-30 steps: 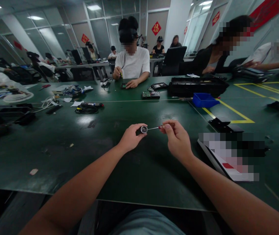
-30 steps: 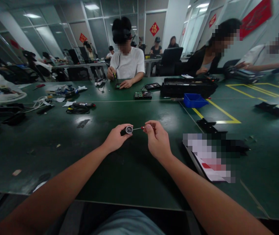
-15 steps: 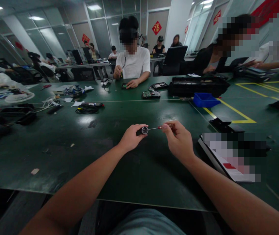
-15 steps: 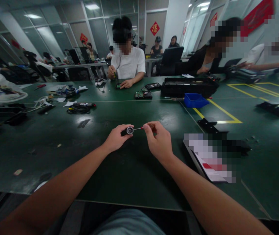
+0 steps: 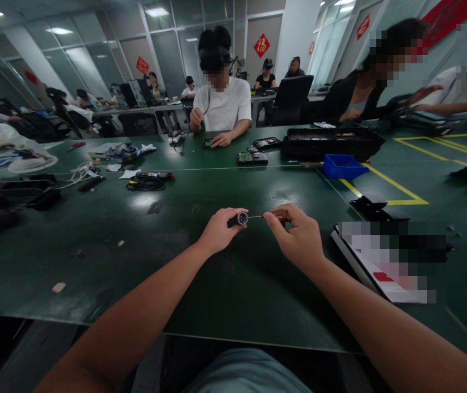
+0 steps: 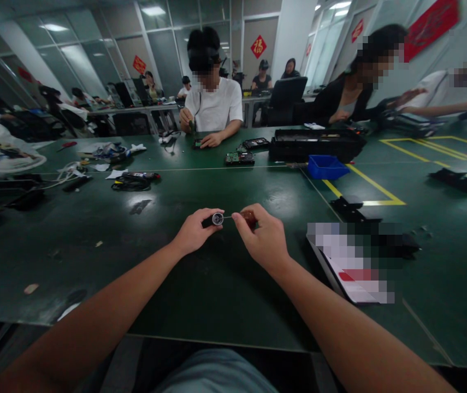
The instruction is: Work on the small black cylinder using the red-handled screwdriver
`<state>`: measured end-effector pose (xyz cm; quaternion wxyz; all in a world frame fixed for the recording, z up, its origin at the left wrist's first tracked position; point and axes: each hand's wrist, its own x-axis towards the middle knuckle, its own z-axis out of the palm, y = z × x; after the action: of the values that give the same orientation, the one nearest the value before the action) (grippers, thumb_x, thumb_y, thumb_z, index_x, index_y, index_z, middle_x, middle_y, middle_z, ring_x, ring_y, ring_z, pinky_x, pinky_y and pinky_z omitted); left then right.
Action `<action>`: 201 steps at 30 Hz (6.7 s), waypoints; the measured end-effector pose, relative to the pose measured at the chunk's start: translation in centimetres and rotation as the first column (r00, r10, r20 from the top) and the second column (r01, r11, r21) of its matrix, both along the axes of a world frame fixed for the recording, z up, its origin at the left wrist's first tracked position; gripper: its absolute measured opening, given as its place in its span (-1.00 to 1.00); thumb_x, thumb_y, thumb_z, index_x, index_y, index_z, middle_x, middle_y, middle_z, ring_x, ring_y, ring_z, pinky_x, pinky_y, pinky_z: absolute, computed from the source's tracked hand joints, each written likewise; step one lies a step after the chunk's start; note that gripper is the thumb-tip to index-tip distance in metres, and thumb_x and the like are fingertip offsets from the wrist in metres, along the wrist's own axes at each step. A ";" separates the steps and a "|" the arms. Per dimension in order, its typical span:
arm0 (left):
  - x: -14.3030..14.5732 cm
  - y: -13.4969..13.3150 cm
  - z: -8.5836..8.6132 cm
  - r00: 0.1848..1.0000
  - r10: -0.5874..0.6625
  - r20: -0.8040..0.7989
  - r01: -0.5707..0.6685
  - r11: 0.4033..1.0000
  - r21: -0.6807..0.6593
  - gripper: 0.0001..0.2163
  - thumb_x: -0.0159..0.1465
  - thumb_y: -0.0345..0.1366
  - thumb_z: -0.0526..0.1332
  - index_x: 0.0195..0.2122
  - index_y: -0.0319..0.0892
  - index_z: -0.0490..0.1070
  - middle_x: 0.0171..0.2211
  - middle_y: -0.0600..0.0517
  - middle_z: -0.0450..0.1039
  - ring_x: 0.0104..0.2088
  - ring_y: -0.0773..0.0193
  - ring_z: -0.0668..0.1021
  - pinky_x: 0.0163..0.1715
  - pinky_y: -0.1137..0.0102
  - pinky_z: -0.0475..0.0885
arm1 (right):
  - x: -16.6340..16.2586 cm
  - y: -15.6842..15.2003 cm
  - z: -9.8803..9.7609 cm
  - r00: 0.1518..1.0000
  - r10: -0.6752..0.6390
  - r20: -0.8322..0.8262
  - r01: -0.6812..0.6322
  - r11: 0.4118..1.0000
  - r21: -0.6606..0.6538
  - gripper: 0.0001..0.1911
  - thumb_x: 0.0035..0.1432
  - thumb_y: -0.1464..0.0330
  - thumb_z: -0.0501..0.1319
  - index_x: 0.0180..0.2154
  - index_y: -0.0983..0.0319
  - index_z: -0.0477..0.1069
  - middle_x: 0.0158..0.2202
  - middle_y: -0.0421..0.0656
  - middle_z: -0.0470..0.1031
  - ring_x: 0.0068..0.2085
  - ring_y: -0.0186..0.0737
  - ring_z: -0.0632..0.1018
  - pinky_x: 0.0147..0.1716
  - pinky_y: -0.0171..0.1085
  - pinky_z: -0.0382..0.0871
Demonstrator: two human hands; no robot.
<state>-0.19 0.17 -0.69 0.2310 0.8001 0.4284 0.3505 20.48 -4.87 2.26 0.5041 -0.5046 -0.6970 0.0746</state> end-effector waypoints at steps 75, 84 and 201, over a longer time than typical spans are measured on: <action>0.1 -0.1 0.3 0.999 -0.003 -0.034 0.003 1.000 0.011 -0.67 0.27 -0.31 0.35 0.07 -0.05 0.51 -0.05 0.00 0.58 0.00 0.10 0.53 0.06 0.17 0.39 | 0.1 -0.2 -0.1 0.981 0.193 0.000 -0.193 0.981 0.003 -0.77 0.27 0.33 0.20 -0.04 0.15 0.46 -0.19 -0.10 0.60 -0.18 -0.10 0.62 -0.13 -0.09 0.48; 0.1 -0.2 0.3 0.999 -0.005 -0.044 0.007 1.000 0.026 -0.67 0.28 -0.30 0.35 0.08 -0.04 0.50 -0.04 0.02 0.57 0.00 0.12 0.53 0.06 0.18 0.38 | -0.1 -0.4 0.1 0.997 0.074 -0.029 -0.075 0.996 -0.044 -0.66 0.39 0.14 0.10 -0.25 0.15 0.56 -0.43 -0.18 0.57 -0.44 -0.21 0.54 -0.40 -0.24 0.34; -0.9 0.9 0.3 0.991 -0.005 -0.131 0.031 0.980 0.196 -0.66 0.28 -0.31 0.36 0.10 -0.03 0.49 0.00 0.01 0.58 0.03 0.13 0.54 0.12 0.08 0.33 | -0.5 0.5 -0.6 0.859 0.012 -0.512 -0.090 0.988 -0.127 -0.77 0.36 0.16 0.13 -0.20 0.15 0.43 -0.34 -0.18 0.56 -0.30 -0.19 0.58 -0.21 -0.13 0.46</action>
<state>-1.10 1.02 -0.41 0.1254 0.8441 0.3984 0.3363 19.94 -4.36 1.69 0.6296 -0.4837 -0.5448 0.2698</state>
